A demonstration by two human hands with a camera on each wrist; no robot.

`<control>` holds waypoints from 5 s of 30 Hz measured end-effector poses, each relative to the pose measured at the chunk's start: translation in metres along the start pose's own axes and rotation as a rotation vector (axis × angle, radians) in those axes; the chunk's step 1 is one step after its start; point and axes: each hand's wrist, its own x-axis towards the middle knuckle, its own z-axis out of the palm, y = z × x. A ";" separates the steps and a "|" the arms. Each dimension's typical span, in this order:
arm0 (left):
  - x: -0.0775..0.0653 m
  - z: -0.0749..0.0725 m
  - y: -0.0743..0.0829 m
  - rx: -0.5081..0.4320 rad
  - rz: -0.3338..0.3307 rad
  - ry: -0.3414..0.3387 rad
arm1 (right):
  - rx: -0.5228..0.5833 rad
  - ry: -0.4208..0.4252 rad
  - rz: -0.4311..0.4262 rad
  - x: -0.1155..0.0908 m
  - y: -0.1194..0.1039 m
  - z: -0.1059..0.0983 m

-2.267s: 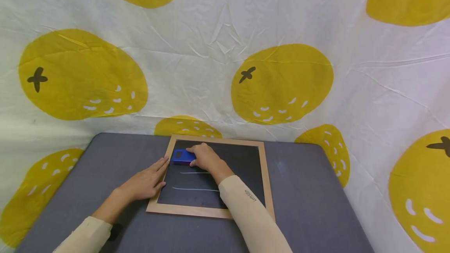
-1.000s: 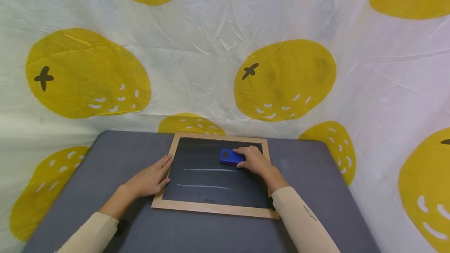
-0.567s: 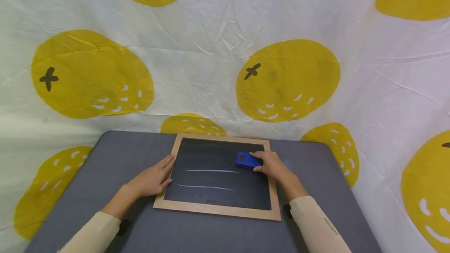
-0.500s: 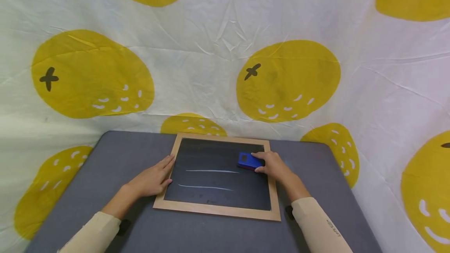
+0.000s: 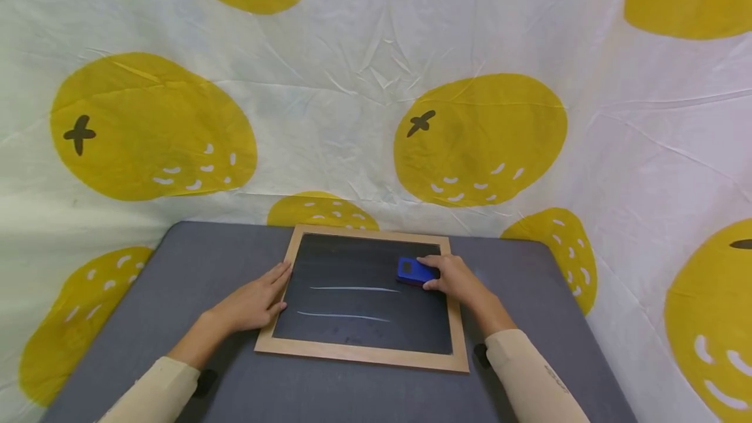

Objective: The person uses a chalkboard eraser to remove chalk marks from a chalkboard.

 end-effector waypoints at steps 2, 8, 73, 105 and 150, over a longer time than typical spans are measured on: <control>0.000 0.000 0.000 0.006 -0.002 0.000 | 0.004 -0.001 -0.009 0.002 -0.004 0.000; 0.000 0.002 0.000 -0.002 0.000 -0.003 | 0.023 -0.020 -0.025 0.016 -0.018 0.004; 0.006 0.001 -0.002 -0.052 -0.051 -0.028 | 0.007 -0.127 -0.113 0.136 -0.160 0.053; 0.003 0.004 -0.005 -0.021 -0.036 -0.008 | 0.024 -0.125 -0.102 0.084 -0.103 0.029; 0.000 0.002 -0.003 -0.019 -0.019 0.015 | 0.139 -0.007 0.076 -0.006 0.007 0.002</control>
